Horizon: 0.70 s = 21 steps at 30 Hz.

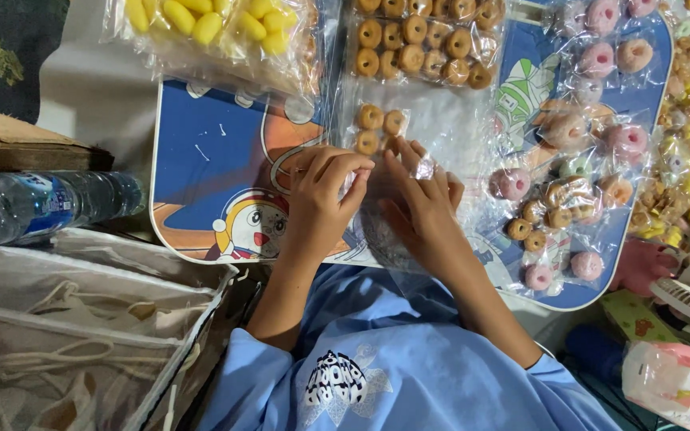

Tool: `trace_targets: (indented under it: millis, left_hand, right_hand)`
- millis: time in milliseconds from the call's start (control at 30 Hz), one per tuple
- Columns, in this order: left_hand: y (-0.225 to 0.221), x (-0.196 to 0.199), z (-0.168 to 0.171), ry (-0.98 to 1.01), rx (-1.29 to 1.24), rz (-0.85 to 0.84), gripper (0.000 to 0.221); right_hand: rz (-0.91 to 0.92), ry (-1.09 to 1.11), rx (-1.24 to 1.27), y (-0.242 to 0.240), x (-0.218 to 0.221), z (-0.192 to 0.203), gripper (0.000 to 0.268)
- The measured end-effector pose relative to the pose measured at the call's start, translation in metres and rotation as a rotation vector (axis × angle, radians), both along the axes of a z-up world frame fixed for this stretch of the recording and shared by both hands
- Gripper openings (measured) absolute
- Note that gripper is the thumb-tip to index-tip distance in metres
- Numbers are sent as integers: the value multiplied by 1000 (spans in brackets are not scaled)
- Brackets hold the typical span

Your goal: Packing small donut-shaped toy items into a plastic bag by hand

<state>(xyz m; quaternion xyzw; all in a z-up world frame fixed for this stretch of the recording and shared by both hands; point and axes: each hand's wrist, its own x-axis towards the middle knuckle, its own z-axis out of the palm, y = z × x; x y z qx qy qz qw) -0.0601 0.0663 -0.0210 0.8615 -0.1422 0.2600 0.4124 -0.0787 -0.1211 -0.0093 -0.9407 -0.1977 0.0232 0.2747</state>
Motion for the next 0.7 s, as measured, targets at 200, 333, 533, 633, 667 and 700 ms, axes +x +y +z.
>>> trace_targets:
  millis: [200, 333, 533, 633, 667, 700]
  left_hand:
    - [0, 1, -1, -18, 14, -14, 19]
    - [0, 1, -4, -36, 8, -26, 18]
    - [-2, 1, 3, -34, 6, -33, 17]
    - [-3, 1, 4, -39, 7, -31, 17]
    - [-3, 1, 2, -40, 7, -32, 17]
    - [-2, 2, 1, -39, 5, -39, 16]
  right_hand:
    - [-3, -10, -45, 10, 8, 0, 66]
    - [-11, -9, -50, 11, 14, 1, 68]
    - [-9, -27, -109, 16, 16, 10, 77]
    - [-31, -21, -125, 20, 18, -1, 80]
    - [-32, -21, -124, 21, 18, 0, 80]
    - [-38, -2, -120, 22, 19, 1, 81]
